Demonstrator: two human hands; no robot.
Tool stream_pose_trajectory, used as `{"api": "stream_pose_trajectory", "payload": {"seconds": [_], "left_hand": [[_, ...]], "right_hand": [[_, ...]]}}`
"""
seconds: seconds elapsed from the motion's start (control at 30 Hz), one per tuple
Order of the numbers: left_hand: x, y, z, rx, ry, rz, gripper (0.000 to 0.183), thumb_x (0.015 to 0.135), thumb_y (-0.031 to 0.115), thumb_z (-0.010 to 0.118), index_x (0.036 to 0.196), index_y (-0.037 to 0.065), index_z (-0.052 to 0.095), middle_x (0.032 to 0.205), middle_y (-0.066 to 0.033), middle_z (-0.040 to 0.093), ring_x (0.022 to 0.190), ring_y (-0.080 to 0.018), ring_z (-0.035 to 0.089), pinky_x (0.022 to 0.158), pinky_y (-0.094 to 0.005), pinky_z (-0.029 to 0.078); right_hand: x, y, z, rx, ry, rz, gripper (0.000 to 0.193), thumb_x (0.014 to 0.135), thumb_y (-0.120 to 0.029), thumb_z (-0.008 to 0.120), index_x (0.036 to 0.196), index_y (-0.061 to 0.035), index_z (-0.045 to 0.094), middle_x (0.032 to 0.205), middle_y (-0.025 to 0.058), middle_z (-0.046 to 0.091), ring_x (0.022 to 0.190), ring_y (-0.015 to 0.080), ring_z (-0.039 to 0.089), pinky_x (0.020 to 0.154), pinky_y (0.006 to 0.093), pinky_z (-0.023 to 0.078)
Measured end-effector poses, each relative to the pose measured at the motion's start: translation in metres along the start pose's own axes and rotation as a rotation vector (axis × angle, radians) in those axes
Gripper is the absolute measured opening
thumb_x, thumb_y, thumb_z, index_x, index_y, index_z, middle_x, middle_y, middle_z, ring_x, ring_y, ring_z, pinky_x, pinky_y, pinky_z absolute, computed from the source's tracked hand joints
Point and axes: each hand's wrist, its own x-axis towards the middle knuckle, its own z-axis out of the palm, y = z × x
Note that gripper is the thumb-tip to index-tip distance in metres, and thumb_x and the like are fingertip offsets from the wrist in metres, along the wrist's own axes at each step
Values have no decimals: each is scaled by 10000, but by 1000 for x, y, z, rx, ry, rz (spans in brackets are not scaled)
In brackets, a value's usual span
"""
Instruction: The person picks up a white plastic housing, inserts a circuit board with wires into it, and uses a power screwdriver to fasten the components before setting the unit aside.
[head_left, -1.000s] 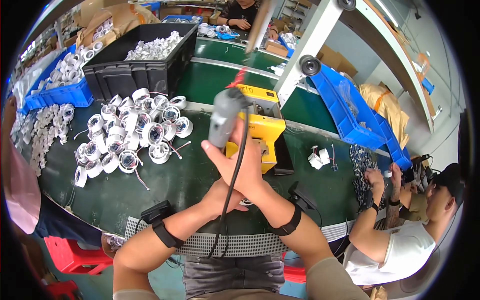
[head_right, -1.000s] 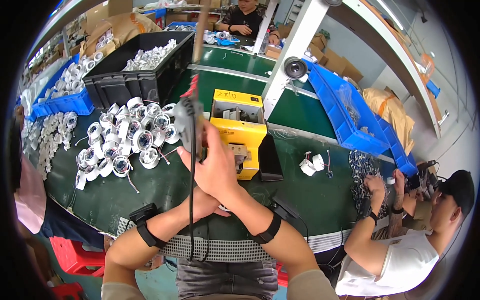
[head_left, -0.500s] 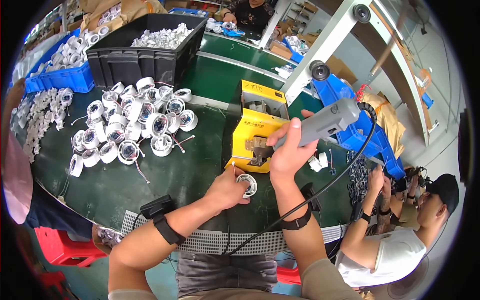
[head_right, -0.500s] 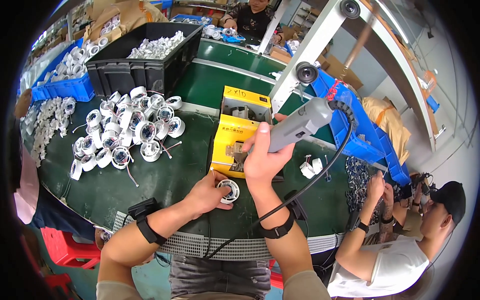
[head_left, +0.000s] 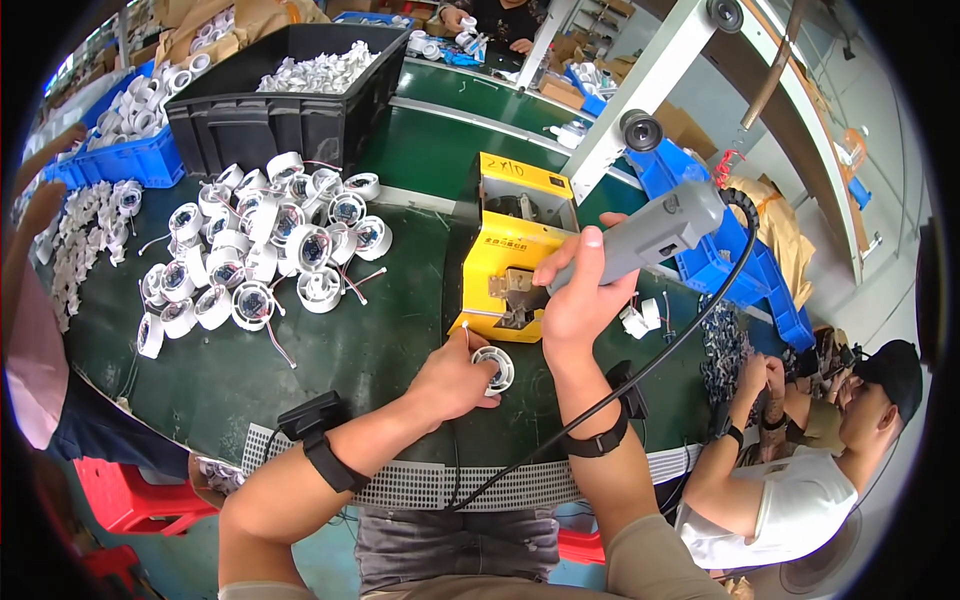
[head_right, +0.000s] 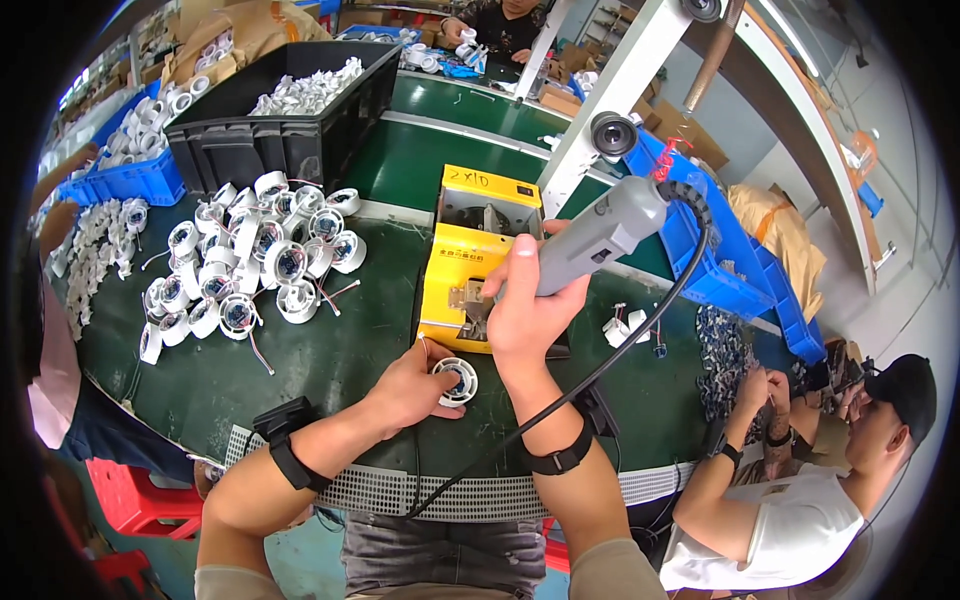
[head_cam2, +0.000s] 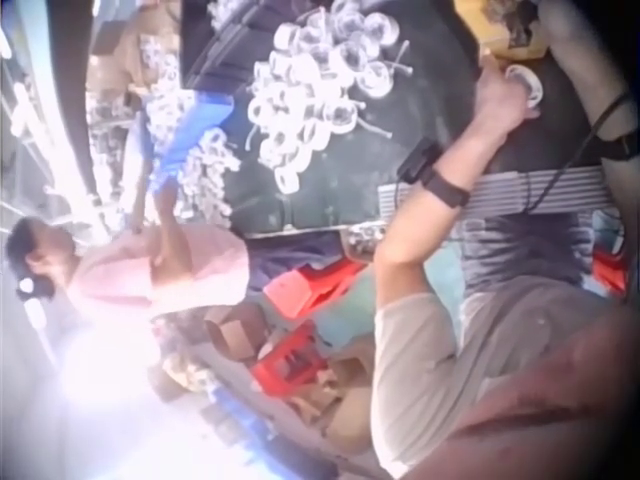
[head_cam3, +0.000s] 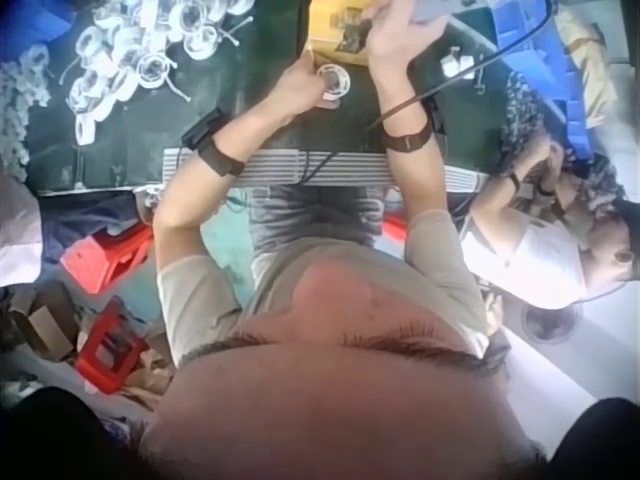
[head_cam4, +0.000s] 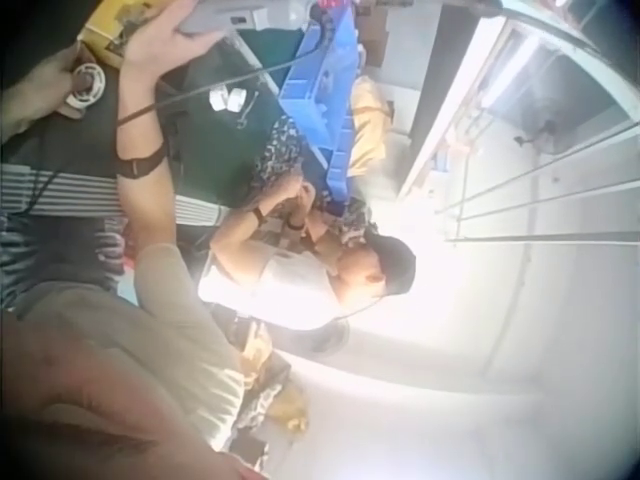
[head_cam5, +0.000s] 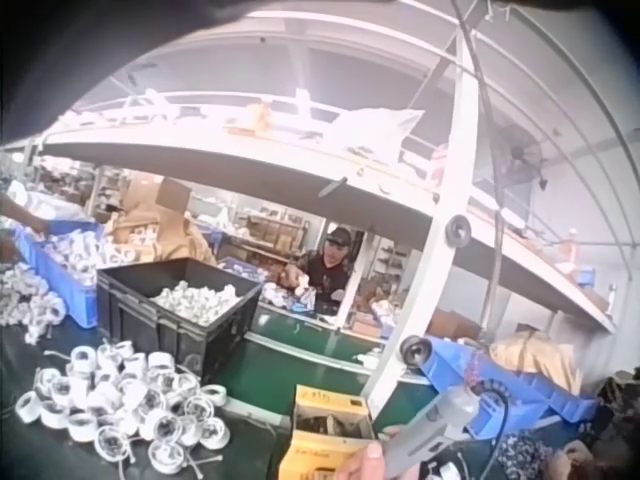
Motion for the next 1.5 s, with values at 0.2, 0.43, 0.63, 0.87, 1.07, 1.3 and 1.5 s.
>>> {"api": "stream_pose_trajectory", "payload": {"seconds": [0.2,0.43,0.63,0.87,1.07,1.3,1.5], "left_hand": [[5,-9,-2,-42,-3,28,285,913,30,512,1175,-66,458,1103,-141,541,873,-224,641,716,-336,611],[4,-5,-3,-28,-44,21,350,918,40,494,1253,-60,495,1105,-139,581,873,-215,648,726,-320,607],[6,-5,-4,-34,-46,7,340,917,34,491,1245,-58,499,1095,-133,581,864,-212,649,723,-316,607],[3,-4,-3,-39,-51,17,339,920,38,495,1246,-51,504,1097,-129,582,868,-202,644,722,-312,608],[4,-4,-3,-41,-53,16,338,926,43,495,1251,-49,503,1103,-127,582,874,-200,642,722,-316,608],[4,-4,-4,-35,-59,12,337,930,47,492,1251,-52,500,1095,-127,585,865,-204,645,724,-318,607],[3,-3,-2,-39,-63,17,338,932,49,488,1254,-54,496,1097,-128,583,871,-207,644,729,-322,610]], "right_hand": [[-3,4,-2,-36,-58,-8,256,946,-155,482,1116,10,386,572,74,475,447,149,472,452,281,410],[-2,-1,-3,6,-7,-6,257,949,-157,477,1124,8,386,584,71,476,453,153,479,453,282,410],[-1,3,-1,-5,3,3,262,951,-162,478,1132,3,384,585,70,477,451,150,477,455,281,413],[0,1,0,-4,6,28,267,951,-168,483,1134,0,387,574,67,470,448,147,471,455,275,409],[0,1,0,16,8,27,270,951,-175,480,1139,-2,390,573,64,465,446,146,473,452,276,412],[1,1,0,34,27,17,273,950,-178,481,1137,0,394,572,61,466,444,144,474,451,274,410],[1,3,-2,17,-4,0,267,945,-172,487,1128,-1,395,570,62,473,443,146,476,452,276,410]]}}
